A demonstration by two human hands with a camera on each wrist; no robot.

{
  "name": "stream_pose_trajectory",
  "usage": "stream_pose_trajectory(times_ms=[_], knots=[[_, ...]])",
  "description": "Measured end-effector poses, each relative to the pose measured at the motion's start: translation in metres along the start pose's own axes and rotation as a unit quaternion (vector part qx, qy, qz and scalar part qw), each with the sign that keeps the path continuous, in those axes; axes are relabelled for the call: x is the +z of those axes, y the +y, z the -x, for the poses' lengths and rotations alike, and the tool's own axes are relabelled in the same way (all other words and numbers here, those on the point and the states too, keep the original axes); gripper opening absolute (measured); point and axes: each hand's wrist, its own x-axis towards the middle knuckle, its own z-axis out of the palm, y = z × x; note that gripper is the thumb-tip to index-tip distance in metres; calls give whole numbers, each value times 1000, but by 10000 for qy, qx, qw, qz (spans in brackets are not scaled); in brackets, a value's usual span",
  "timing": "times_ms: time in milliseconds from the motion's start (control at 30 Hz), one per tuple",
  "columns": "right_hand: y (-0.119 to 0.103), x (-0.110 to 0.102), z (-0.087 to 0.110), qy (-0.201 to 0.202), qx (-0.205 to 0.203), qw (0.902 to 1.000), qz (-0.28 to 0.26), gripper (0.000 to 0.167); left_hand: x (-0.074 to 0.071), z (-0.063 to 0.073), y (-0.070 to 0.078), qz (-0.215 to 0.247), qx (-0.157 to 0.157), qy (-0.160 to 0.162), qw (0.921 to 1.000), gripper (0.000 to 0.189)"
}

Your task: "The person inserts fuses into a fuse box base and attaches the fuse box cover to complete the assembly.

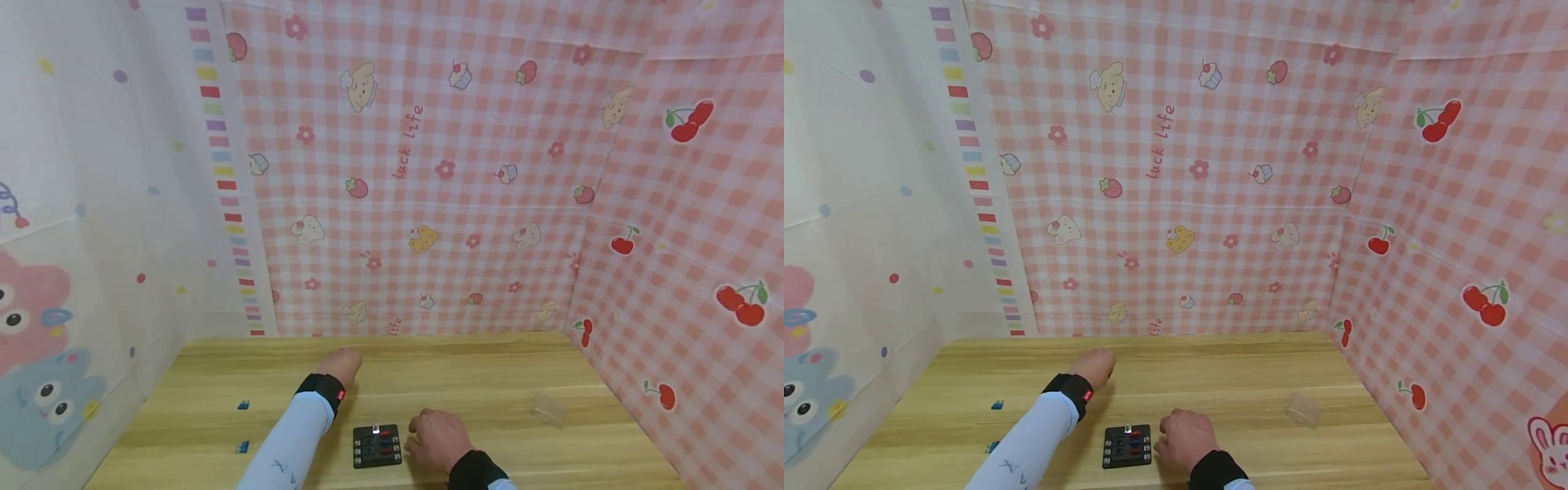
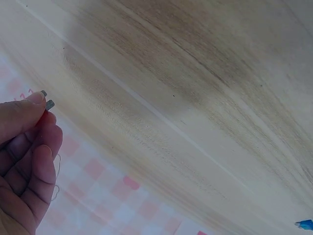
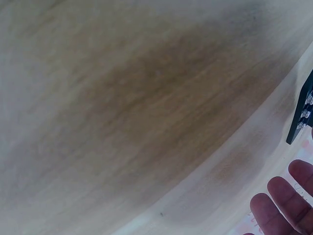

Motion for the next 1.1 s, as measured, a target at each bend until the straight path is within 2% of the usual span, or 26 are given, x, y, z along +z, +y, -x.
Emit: stream_pose_trajectory(times_ms=[133, 300, 567, 767, 900, 1100], knots=[[1, 2, -2, -56, 50, 10000, -51, 23, -3, 3, 1, 38, 26, 19, 10000, 16], [1, 3, -3, 79, -3, 10000, 56, 24, -6, 7, -2, 6, 97, 153, 9998, 17], [-3, 5, -3, 145, -137, 9998, 53, 23, -8, 21, -6, 112, 91, 264, 9995, 19], [-3, 6, -4, 152, -175, 9997, 38, 23, -10, 26, -3, 132, 82, 81, 9998, 22], [-3, 7, -6, 100, -150, 9998, 72, 24, -14, 30, 1, 373, 39, -54, 9993, 25], [-2, 7, -7, -21, -72, 10000, 17, 23, -15, 34, 2, 526, 77, 67, 9986, 28]])
